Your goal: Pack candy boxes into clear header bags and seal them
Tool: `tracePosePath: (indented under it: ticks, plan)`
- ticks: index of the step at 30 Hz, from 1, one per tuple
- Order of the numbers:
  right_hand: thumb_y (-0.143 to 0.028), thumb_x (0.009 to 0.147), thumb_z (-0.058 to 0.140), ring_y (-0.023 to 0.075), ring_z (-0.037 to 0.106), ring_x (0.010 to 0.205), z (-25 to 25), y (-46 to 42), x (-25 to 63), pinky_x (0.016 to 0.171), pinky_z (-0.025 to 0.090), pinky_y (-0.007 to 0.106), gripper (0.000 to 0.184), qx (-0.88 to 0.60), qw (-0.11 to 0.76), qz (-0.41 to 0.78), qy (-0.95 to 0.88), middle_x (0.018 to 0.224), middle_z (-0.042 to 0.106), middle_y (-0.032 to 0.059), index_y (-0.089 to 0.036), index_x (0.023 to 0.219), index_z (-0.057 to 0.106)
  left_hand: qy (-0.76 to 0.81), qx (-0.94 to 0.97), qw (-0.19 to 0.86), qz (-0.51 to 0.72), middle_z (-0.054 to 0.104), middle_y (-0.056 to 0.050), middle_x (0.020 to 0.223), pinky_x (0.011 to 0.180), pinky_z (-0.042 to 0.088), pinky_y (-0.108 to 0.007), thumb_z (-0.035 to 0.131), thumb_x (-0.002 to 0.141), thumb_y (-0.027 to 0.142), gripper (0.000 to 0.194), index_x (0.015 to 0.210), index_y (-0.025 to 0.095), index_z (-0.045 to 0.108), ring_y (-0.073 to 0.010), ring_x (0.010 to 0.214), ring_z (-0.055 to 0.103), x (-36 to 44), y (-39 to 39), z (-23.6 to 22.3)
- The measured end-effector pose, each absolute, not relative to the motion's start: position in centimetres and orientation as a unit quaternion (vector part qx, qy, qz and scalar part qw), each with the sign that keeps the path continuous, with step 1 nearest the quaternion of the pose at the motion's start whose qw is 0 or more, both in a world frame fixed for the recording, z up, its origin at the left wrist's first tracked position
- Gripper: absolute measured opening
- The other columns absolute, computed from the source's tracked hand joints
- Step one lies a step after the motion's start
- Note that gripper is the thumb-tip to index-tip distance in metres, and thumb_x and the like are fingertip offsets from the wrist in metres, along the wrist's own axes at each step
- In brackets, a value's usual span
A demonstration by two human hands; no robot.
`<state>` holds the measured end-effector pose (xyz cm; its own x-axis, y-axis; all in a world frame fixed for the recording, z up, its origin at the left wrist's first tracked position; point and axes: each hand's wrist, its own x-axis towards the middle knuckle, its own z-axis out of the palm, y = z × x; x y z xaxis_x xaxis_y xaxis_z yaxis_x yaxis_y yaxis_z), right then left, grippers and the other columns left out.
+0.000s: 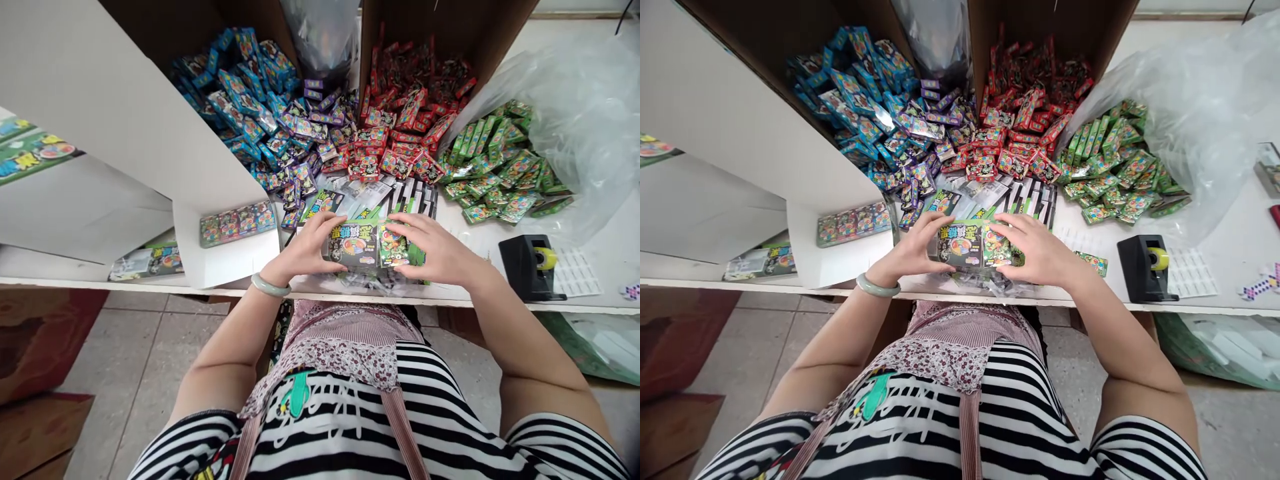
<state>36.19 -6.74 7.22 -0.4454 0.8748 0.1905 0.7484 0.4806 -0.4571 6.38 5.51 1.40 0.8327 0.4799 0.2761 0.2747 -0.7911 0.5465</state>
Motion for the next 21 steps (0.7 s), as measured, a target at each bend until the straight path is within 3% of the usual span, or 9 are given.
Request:
tracePosePath:
  ticks: [3, 12, 21]
  plan:
    - [-0.036, 0.085, 0.066, 0.0356, 0.048, 0.137, 7.1, -6.3, 36.1, 0.113, 0.040, 0.060, 0.066, -0.477, 0.163, 0.172, -0.846, 0.152, 0.048, 0.0157, -0.022, 0.147, 0.049, 0.194, 0.932, 0.234, 0.196, 0.046, -0.019, 0.139, 0.111, 0.043, -0.059, 0.081, 0.071, 0.060, 0.101, 0.153, 0.023, 0.035, -0.0379, 0.132, 0.049, 6.3, 5.2, 1.5]
    - [-0.036, 0.084, 0.070, 0.0358, 0.048, 0.135, 7.1, -5.2, 36.8, 0.111, 0.044, 0.059, 0.063, -0.467, 0.148, 0.158, -0.857, 0.147, 0.050, 0.0152, -0.021, 0.143, 0.054, 0.197, 0.922, 0.271, 0.195, 0.050, -0.018, 0.134, 0.110, 0.044, -0.058, 0.081, 0.069, 0.063, 0.099, 0.150, 0.021, 0.041, -0.0378, 0.128, 0.052, 6.8, 5.0, 1.3]
    - [-0.041, 0.086, 0.068, 0.0392, 0.049, 0.130, 7.8, -5.6, 36.6, 0.110, 0.040, 0.062, 0.066, -0.515, 0.222, 0.083, -0.824, 0.143, 0.050, 0.0161, -0.021, 0.146, 0.049, 0.218, 0.906, 0.292, 0.215, 0.049, -0.017, 0.136, 0.110, 0.045, -0.055, 0.081, 0.070, 0.061, 0.096, 0.149, 0.022, 0.041, -0.0352, 0.129, 0.052, 6.1, 5.3, 1.2]
